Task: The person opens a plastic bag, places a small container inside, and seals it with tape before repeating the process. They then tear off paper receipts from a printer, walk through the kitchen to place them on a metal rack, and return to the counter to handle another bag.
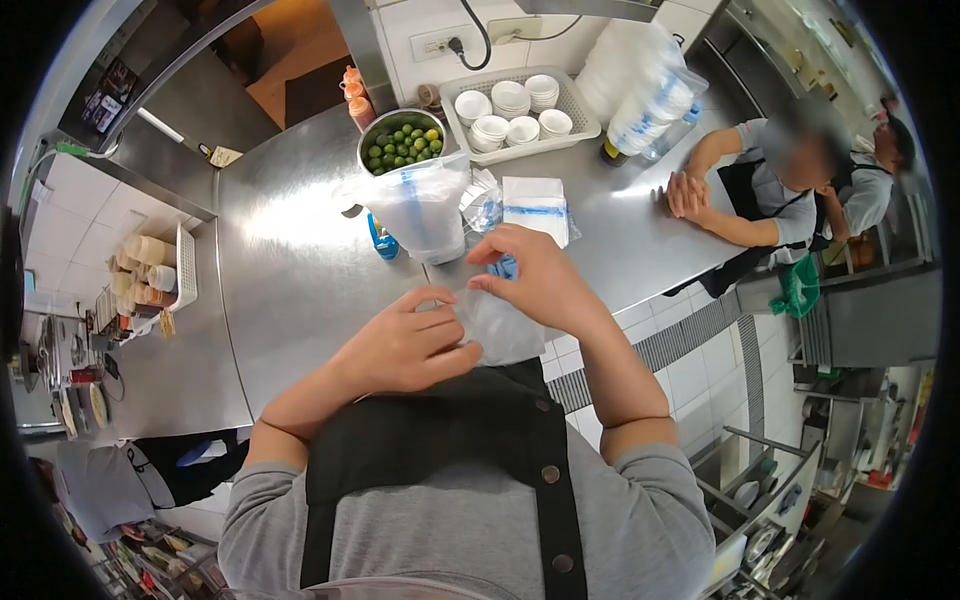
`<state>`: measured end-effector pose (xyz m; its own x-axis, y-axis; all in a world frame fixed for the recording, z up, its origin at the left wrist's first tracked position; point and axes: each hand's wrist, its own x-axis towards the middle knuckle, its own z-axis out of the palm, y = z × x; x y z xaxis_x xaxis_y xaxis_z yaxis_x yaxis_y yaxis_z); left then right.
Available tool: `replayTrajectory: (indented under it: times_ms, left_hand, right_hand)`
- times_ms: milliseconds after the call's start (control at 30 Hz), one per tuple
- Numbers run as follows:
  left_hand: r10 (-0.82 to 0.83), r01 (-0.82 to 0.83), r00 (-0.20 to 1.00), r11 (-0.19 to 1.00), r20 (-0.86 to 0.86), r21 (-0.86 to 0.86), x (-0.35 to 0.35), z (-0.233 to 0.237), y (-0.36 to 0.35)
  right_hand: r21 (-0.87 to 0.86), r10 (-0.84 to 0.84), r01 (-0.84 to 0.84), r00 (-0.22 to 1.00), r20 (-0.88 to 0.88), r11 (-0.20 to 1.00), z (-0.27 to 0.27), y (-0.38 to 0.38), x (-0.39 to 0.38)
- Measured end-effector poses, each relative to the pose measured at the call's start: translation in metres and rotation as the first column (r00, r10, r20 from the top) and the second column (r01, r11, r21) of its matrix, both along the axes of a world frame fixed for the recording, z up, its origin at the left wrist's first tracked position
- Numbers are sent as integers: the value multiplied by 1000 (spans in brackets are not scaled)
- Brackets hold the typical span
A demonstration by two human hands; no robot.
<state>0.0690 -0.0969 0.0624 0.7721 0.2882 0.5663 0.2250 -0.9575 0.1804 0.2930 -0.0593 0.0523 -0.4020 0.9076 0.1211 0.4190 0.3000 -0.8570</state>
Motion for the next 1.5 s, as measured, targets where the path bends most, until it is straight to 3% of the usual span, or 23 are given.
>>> replayTrajectory:
  times_ms: [33,133,233,333,433,467,567,633,700,800,900,1033,1100,1133,1167,1233,1267,1300,1367,1400,1500]
  left_hand:
    - [26,-26,1000,1000,6,6,-2,-3,4]
    - [61,-68,989,997,138,43,-8,-15,14]
    - [49,-49,985,999,166,-5,-22,-16,17]
    - [126,-86,970,978,207,-191,-37,-9,24]
    - [368,-262,907,873,205,-411,-46,-12,37]
    - [461,-333,869,814,181,-476,-49,-16,42]
    - [550,-316,816,684,179,-658,-58,-23,56]
    - [644,-354,718,663,262,-660,-55,-25,65]
    - [727,-433,613,636,309,-638,-45,-20,76]
    - [757,-424,559,613,340,-667,-33,-32,99]
    - [805,-356,552,464,218,-811,-34,-40,112]
    - [768,-125,639,156,41,-980,-49,-36,130]
    - [750,-34,662,42,9,-999,-60,-50,146]
    - [738,12,674,-13,-1,-1000,-63,-62,153]
    - [737,130,674,-69,37,-989,-63,-84,157]
    - [775,79,629,-129,-51,-988,-51,-122,154]
    - [788,89,610,-178,-88,-980,-47,-141,154]
    - [758,-1,643,-142,-109,-990,-43,-140,145]
    - [811,-95,585,32,-30,-995,-36,-168,139]
    - [834,-143,552,114,17,-983,-33,-180,135]
    - [867,-301,498,189,15,-935,-39,-185,126]
  right_hand:
    - [127,53,-51,998,-13,991,5,-2,-2]
    - [99,248,-233,950,-188,967,39,-14,-12]
    - [71,362,-358,931,-51,931,33,-7,-19]
    - [107,315,-315,949,20,943,13,11,-4]
    - [-110,65,-92,970,-233,990,3,29,-3]
    - [-89,80,-104,967,-243,991,-2,36,-4]
    - [-45,74,-89,962,-262,995,-15,53,-10]
    - [-52,-8,-6,966,-257,999,-16,59,-21]
    - [55,-145,165,954,-261,985,-11,65,-36]
    - [59,-301,321,927,-222,945,-24,81,-49]
    - [-142,-348,321,900,-261,936,-50,99,-51]
    - [-511,-399,148,812,-426,847,-79,117,-48]
    - [-595,-426,79,772,-472,800,-86,117,-53]
    - [-629,-441,43,751,-492,776,-89,117,-55]
    - [-538,-365,40,776,-515,842,-100,116,-55]
    - [-338,-212,24,820,-531,941,-124,113,-51]
    - [-447,-310,85,833,-458,891,-125,108,-53]
    - [-546,-402,151,836,-374,824,-126,103,-57]
    - [-679,-529,262,820,-218,686,-147,103,-59]
    - [-629,-501,266,835,-228,731,-163,104,-57]
    - [-436,-429,284,858,-282,854,-179,105,-49]
